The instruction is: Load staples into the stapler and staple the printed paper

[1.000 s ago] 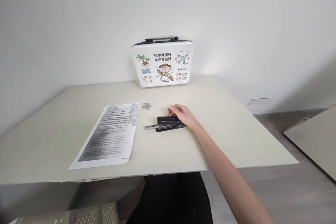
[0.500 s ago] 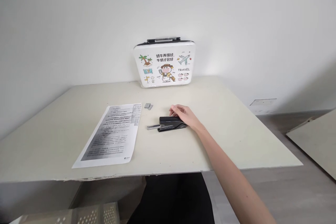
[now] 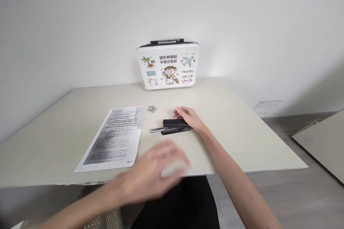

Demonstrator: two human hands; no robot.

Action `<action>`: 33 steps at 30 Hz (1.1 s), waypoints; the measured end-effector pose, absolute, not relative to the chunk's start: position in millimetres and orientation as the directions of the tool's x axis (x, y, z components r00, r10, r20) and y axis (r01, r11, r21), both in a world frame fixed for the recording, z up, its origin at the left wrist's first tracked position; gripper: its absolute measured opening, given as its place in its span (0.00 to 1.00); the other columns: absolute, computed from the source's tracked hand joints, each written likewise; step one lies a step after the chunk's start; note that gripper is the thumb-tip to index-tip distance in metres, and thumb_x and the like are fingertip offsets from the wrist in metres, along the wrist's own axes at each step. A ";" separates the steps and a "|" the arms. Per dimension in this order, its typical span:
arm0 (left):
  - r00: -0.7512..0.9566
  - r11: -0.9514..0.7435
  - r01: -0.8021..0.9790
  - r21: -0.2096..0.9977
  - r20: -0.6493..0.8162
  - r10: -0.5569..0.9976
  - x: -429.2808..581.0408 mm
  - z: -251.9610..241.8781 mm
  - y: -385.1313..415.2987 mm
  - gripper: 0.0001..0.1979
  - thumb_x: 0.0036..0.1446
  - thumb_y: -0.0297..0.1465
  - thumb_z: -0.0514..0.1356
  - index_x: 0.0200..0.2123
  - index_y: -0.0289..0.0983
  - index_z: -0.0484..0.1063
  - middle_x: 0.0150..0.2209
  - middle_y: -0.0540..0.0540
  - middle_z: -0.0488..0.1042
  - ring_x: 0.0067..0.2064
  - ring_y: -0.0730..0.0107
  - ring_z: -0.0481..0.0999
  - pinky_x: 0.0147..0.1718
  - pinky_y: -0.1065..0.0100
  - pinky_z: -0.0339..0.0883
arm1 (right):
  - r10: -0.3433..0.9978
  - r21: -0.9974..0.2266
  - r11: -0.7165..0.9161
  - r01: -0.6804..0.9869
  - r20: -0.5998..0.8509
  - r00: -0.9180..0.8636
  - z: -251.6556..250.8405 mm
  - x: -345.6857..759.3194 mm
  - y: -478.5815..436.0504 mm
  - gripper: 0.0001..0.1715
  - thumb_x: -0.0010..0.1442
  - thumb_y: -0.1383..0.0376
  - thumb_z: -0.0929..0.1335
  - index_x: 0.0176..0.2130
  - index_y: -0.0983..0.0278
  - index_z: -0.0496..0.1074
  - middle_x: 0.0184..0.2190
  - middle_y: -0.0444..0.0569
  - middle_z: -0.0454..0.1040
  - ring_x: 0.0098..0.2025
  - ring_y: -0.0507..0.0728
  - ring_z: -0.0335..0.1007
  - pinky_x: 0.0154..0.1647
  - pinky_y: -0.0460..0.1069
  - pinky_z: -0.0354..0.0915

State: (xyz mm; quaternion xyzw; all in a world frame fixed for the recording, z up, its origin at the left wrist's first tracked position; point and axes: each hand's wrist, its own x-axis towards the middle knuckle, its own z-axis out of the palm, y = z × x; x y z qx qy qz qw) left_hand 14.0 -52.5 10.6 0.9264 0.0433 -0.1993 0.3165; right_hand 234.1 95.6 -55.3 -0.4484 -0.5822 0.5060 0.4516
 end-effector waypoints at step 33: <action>-0.042 -0.386 0.183 0.904 0.400 0.916 21.8 -12.6 91.9 0.19 0.69 0.50 0.57 0.44 0.40 0.72 0.48 0.41 0.80 0.54 0.60 0.80 0.56 0.58 0.72 | 0.948 -0.978 0.192 -0.085 0.207 -0.244 -50.3 207.3 80.5 0.23 0.60 0.43 0.74 0.44 0.56 0.74 0.42 0.46 0.75 0.46 0.60 0.72 0.50 0.53 0.71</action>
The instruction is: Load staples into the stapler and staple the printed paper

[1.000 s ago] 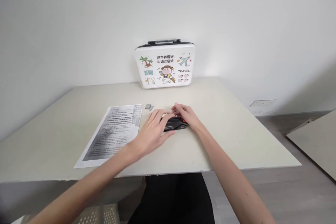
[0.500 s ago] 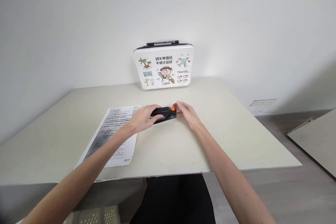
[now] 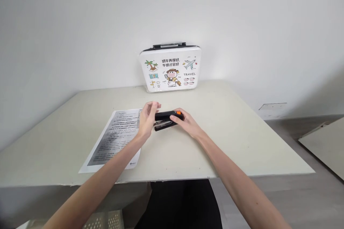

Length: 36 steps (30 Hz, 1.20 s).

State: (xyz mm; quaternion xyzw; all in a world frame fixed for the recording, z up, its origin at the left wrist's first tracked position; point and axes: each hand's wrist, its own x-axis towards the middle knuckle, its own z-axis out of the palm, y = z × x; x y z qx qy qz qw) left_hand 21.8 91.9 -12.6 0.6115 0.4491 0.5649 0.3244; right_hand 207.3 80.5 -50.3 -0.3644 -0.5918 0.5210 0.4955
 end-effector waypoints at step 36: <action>0.445 -0.441 0.828 0.346 0.071 0.893 -186.2 22.2 266.0 0.30 0.57 0.57 0.60 0.50 0.40 0.80 0.41 0.44 0.83 0.39 0.55 0.79 0.38 0.62 0.69 | 0.982 -0.986 0.052 -0.155 0.078 -0.170 -55.4 210.2 98.8 0.24 0.58 0.48 0.76 0.49 0.56 0.77 0.51 0.51 0.79 0.51 0.60 0.76 0.49 0.55 0.67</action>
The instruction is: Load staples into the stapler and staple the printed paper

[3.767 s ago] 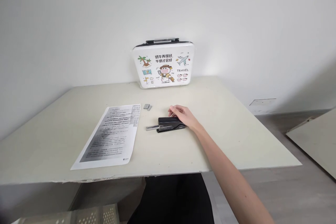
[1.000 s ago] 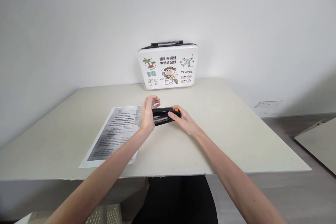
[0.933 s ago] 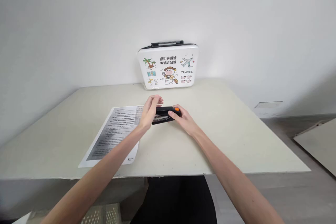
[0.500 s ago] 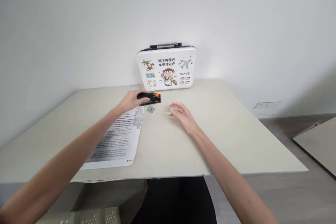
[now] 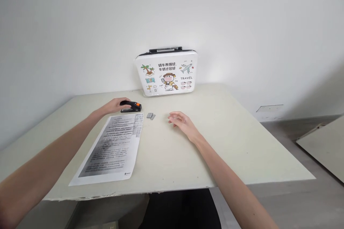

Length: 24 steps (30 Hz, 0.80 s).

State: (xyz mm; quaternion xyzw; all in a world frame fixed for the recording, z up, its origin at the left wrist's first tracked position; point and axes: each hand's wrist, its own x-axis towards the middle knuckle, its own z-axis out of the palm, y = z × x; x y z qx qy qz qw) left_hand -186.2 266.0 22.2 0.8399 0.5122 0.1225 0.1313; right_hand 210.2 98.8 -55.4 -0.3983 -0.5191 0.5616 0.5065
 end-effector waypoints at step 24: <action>0.753 -0.772 0.635 0.017 0.207 0.624 -84.2 -19.5 230.5 0.16 0.70 0.39 0.54 0.45 0.41 0.81 0.49 0.39 0.81 0.52 0.52 0.79 0.57 0.53 0.66 | 0.975 -0.992 0.063 -0.112 0.085 -0.207 -47.9 210.6 94.7 0.24 0.57 0.45 0.76 0.44 0.58 0.79 0.45 0.51 0.81 0.43 0.58 0.76 0.46 0.54 0.68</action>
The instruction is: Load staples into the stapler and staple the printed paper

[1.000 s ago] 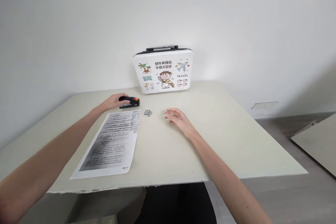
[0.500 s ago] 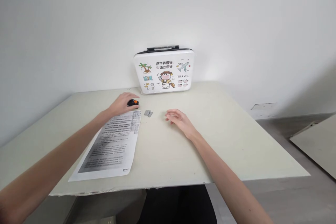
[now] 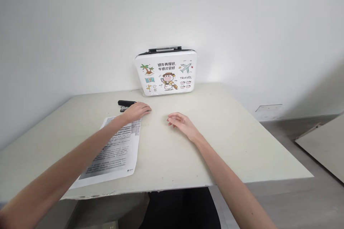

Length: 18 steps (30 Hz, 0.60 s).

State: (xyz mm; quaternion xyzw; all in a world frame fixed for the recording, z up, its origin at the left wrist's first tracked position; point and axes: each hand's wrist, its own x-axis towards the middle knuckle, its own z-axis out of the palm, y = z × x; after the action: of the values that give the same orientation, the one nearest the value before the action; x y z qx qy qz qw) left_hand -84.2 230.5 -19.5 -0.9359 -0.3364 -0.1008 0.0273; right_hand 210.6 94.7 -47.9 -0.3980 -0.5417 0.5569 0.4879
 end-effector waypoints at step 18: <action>0.442 -0.506 0.808 0.302 0.257 0.860 -155.8 -45.1 118.5 0.24 0.73 0.48 0.49 0.64 0.43 0.68 0.67 0.41 0.71 0.67 0.50 0.69 0.67 0.49 0.60 | 0.971 -0.991 0.078 -0.106 0.099 -0.217 -58.9 213.0 95.4 0.22 0.58 0.47 0.76 0.43 0.59 0.79 0.43 0.50 0.81 0.41 0.57 0.75 0.46 0.54 0.67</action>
State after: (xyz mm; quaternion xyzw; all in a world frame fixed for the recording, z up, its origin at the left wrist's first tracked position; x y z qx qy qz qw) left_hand -155.8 118.5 -45.1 -0.8464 -0.4926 -0.1910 -0.0675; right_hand 213.0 95.4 -58.9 -0.3935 -0.5499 0.5535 0.4862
